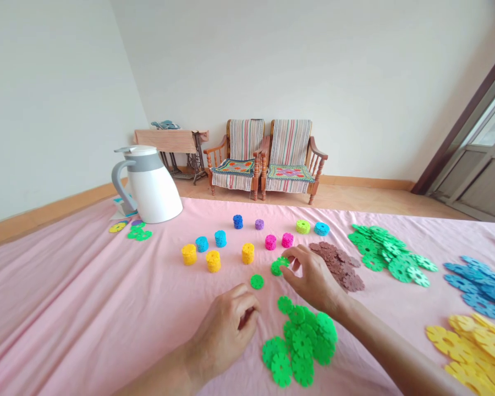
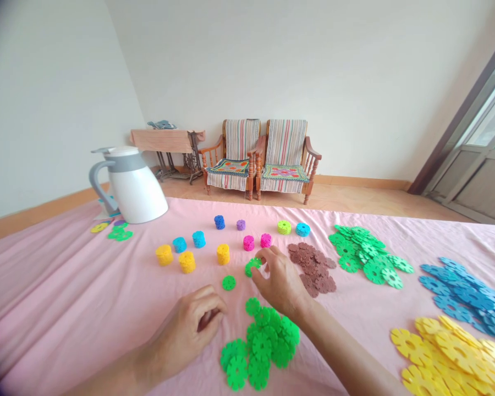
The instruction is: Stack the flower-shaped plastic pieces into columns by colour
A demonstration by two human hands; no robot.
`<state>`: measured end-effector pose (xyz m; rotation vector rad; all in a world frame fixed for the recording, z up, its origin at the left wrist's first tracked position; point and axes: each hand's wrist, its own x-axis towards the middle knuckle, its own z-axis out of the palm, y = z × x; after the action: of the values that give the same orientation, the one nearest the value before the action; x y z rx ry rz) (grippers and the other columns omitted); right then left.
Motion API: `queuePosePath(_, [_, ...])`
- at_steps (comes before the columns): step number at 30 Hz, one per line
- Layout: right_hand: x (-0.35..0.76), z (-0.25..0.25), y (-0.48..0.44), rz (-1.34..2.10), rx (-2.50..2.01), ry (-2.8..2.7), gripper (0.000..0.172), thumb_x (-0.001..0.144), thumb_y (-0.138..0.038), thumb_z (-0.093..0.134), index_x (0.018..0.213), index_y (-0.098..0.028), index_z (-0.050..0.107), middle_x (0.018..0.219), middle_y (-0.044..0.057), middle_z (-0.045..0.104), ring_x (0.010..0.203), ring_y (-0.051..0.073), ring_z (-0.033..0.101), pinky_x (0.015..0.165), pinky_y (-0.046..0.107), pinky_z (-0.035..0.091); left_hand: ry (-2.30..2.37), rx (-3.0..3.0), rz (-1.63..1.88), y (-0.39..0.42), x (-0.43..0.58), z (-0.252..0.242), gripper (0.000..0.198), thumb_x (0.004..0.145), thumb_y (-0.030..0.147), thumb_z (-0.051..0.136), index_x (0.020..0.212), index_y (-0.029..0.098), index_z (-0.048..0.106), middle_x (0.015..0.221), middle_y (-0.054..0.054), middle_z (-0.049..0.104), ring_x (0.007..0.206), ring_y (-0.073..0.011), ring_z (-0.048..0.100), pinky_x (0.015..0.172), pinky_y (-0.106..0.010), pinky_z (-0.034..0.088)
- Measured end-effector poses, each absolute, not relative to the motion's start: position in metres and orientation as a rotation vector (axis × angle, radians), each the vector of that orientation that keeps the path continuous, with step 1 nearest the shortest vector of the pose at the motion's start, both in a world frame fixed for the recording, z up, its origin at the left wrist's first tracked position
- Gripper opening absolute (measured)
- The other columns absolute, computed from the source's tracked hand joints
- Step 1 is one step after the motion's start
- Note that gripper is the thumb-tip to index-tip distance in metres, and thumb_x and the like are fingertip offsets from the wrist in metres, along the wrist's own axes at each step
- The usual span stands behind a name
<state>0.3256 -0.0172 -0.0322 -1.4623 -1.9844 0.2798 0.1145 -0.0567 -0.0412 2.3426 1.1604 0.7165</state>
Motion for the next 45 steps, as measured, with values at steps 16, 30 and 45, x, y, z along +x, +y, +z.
queuePosePath(16, [0.321,-0.040,-0.014,0.226,-1.490,-2.094,0.013,0.083,-0.028,0.054,0.089,-0.019,0.061,0.083,0.004,0.056,0.076,0.017,0.057,0.068,0.029,0.043,1.162,2.340,0.682,-0.056,0.115,-0.040,0.022,0.076,0.001,0.046,0.076,0.018,0.059,0.075,0.000,0.056,0.063,-0.0115,0.052,0.057,-0.022,0.037])
queuePosePath(30, [0.330,-0.011,-0.047,0.420,-1.540,-2.420,0.013,0.070,-0.019,0.059,0.082,-0.018,0.058,0.080,0.003,0.059,0.072,0.017,0.056,0.063,0.028,0.037,1.133,2.328,0.699,-0.058,0.115,-0.040,0.021,0.075,0.000,0.047,0.074,0.017,0.058,0.075,0.000,0.054,0.066,-0.0122,0.052,0.060,-0.022,0.037])
queuePosePath(45, [0.307,-0.007,-0.066,0.014,-1.509,-2.734,0.014,0.075,-0.013,0.049,0.080,-0.017,0.061,0.082,0.011,0.061,0.082,0.026,0.055,0.070,0.038,0.038,1.132,2.317,0.696,-0.057,0.115,-0.037,0.022,0.075,-0.001,0.047,0.077,0.017,0.059,0.079,-0.001,0.057,0.069,-0.0128,0.053,0.062,-0.022,0.038])
